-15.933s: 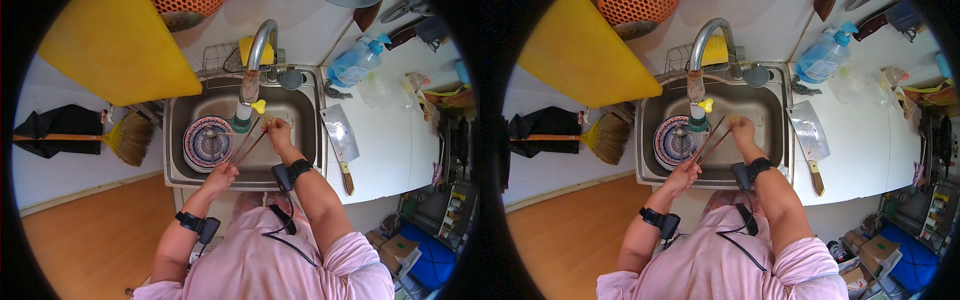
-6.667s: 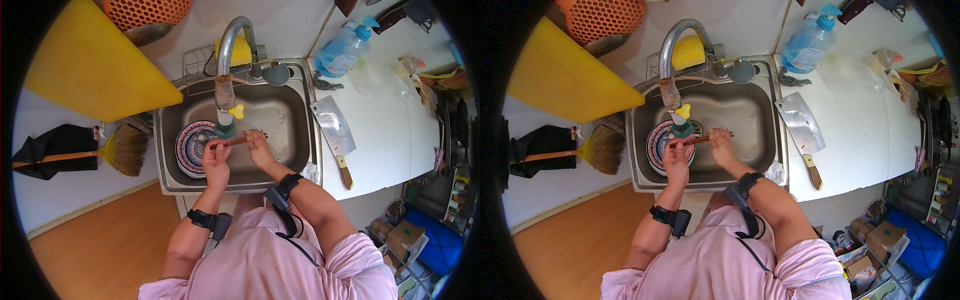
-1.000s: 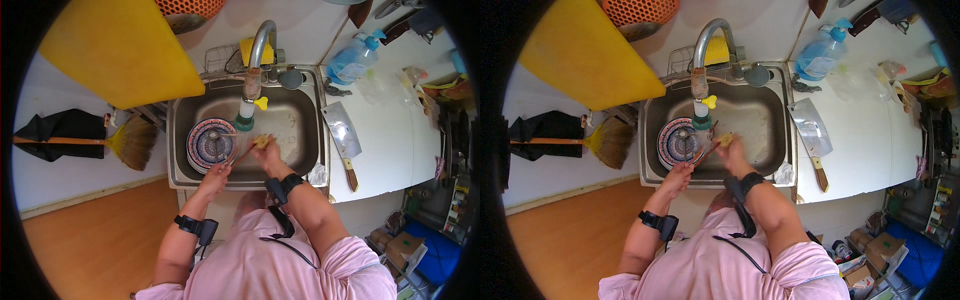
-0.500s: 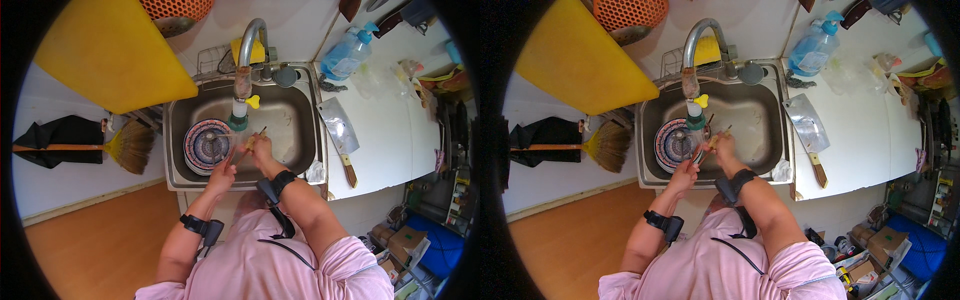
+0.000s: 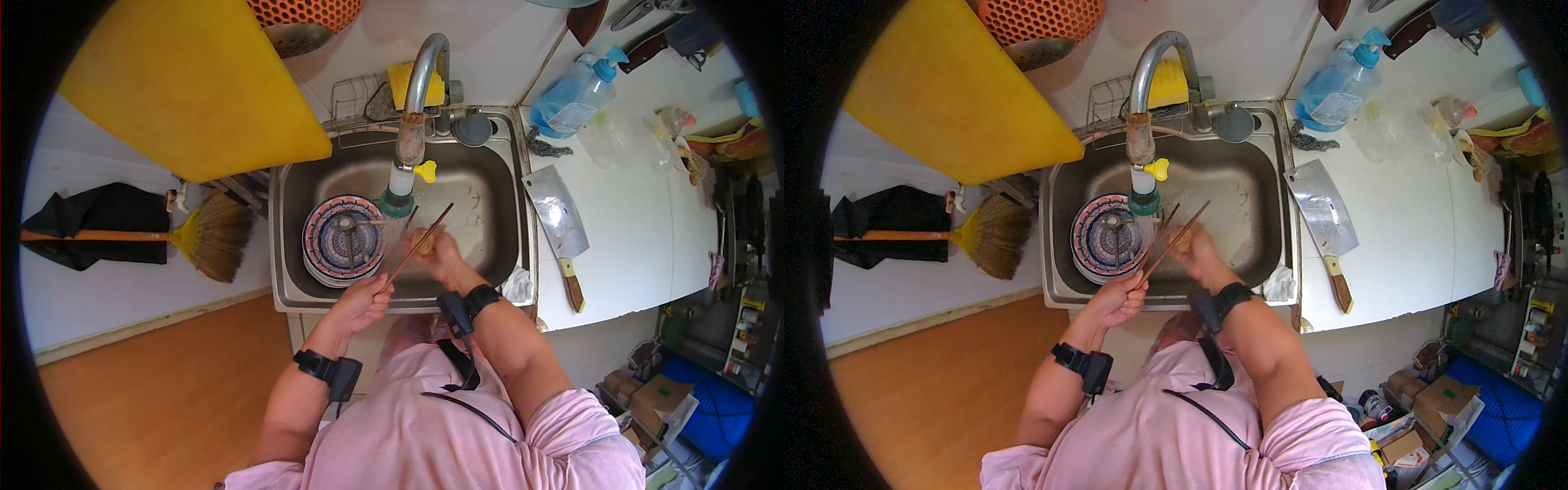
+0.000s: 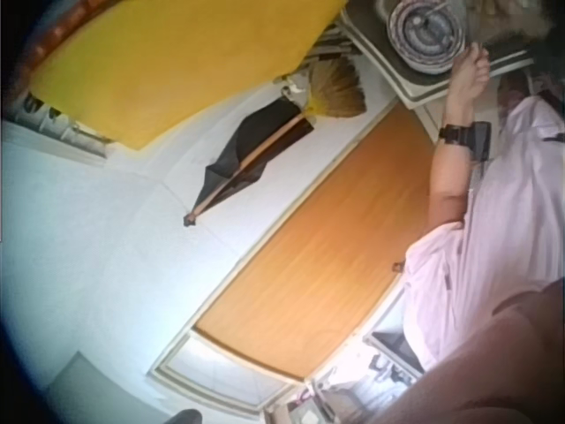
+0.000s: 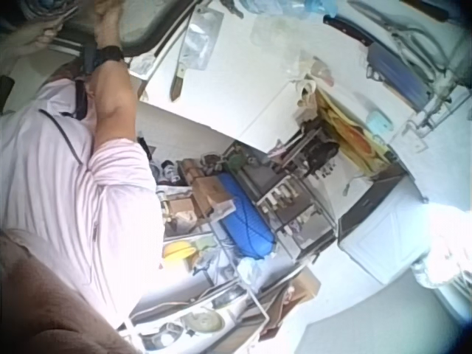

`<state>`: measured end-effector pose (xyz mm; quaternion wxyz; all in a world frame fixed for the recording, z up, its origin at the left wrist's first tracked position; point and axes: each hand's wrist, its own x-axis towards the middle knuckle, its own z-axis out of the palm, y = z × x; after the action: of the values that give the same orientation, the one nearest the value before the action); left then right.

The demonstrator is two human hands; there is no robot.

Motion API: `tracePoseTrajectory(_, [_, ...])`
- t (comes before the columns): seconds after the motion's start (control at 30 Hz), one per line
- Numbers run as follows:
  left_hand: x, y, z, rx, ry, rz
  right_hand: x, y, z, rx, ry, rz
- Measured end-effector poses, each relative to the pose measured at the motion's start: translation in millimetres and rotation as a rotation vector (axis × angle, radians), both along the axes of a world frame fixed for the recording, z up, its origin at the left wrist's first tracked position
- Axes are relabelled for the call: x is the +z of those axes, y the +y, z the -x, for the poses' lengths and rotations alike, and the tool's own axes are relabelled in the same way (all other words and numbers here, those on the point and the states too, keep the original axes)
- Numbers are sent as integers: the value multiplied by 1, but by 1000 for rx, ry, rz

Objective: Wash dishes, chopsticks, and a bowl in a kitchen sink.

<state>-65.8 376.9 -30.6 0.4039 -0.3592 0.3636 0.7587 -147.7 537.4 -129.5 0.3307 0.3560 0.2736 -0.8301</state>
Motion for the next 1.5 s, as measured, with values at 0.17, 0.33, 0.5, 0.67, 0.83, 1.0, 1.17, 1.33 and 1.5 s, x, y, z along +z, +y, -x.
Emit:
tracePoseTrajectory(0.17, [-27, 14, 17, 77, -164, -196, 8, -30, -17, -105, -45, 306])
tracePoseTrajectory(0.33, [-28, 12, 15, 18, -204, -314, 34, -40, -18, 88, -13, -32])
tracePoseTrajectory(0.5, [-3, 3, 4, -16, -222, -355, 1, -19, 14, -43, 170, -99])
tracePoseTrajectory(0.67, [4, -6, -12, -11, -168, -502, 30, -5, 31, -45, 118, -151])
tracePoseTrajectory(0.83, [3, -12, -17, -71, -139, -485, 27, 15, 42, -72, 235, -217])
tracePoseTrajectory(1.0, [-4, 5, -8, -95, -121, -417, 20, 14, 32, -214, 64, -140])
tracePoseTrajectory(1.17, [-6, 19, 13, -46, -156, -312, 38, -16, -3, -43, 105, -55])
tracePoseTrajectory(1.33, [-20, 22, 27, -36, -187, -322, 46, -30, -20, 20, 79, -125])
tracePoseTrajectory(1.5, [0, 13, 28, 23, -273, -377, 23, -16, 5, 11, 169, -85])
